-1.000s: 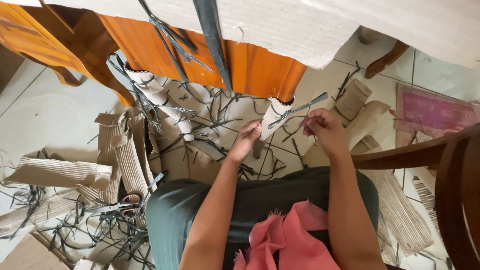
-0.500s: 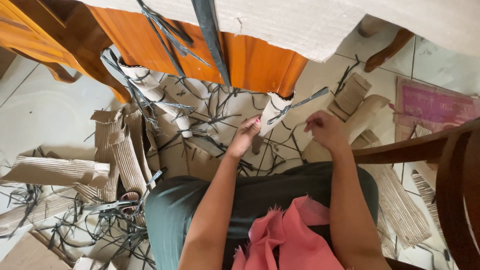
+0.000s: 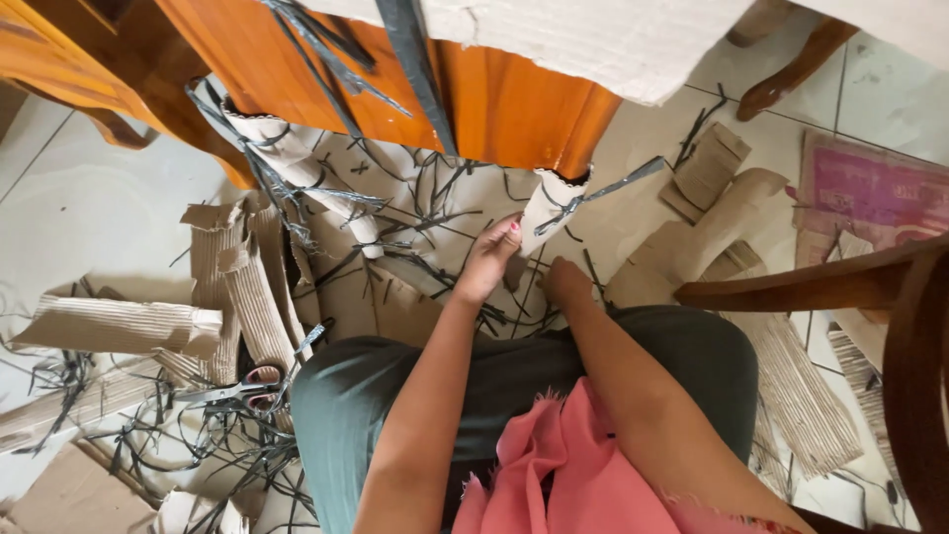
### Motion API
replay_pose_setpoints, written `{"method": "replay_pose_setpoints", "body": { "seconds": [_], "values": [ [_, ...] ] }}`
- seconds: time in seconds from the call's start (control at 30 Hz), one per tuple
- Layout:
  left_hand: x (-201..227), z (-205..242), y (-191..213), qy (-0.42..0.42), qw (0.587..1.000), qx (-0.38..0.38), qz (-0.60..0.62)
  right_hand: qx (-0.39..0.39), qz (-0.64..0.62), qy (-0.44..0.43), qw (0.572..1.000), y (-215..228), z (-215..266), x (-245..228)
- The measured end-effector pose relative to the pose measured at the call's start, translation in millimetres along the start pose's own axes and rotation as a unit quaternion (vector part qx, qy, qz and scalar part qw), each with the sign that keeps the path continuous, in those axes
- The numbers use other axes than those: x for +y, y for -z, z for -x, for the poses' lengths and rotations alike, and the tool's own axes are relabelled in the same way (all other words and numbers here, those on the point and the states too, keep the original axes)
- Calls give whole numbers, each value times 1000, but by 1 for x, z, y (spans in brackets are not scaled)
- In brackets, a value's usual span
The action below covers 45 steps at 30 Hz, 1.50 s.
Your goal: Wrapping a wooden furniture leg with corrugated cardboard and securing it with plastic straps for protection.
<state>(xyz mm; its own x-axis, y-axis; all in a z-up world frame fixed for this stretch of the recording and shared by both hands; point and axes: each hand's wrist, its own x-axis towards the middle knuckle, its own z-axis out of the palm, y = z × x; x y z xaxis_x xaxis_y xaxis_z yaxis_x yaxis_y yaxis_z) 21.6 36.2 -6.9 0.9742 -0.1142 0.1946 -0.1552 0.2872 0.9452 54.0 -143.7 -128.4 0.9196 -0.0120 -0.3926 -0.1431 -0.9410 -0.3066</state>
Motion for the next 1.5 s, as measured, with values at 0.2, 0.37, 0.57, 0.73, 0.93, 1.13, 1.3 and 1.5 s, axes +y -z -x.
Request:
{"method": "replay_pose_setpoints", "body": {
  "seconds": [0.2, 0.37, 0.57, 0.73, 0.93, 1.13, 1.3, 1.5],
  "values": [
    [-1, 2, 5, 6, 1000, 1, -2, 22, -81, -5, 996, -61, -62, 38],
    [2, -1, 4, -4, 1000, -4, 10, 62, -370, 14, 927, 41, -17, 9],
    [3, 2, 6, 2, 1000, -16, 18, 83, -674, 88, 729, 140, 32, -14],
    [-9, -3, 9, 5, 1000, -18, 23, 86, -631, 213, 741, 165, 54, -35],
    [-32, -13, 18, 11, 998, -55, 38, 25, -458, 275, 845, 200, 122, -73],
    [-25, -24, 15, -4, 988, -69, 136, -17, -690, 289, 664, 132, 56, -43],
    [16, -20, 3, -10, 959, -103, 265, -92, -763, 246, 591, 128, 49, -44],
    [-26, -16, 10, -22, 987, 79, 136, -108, -803, 237, 536, 123, 66, -52]
  ]
}}
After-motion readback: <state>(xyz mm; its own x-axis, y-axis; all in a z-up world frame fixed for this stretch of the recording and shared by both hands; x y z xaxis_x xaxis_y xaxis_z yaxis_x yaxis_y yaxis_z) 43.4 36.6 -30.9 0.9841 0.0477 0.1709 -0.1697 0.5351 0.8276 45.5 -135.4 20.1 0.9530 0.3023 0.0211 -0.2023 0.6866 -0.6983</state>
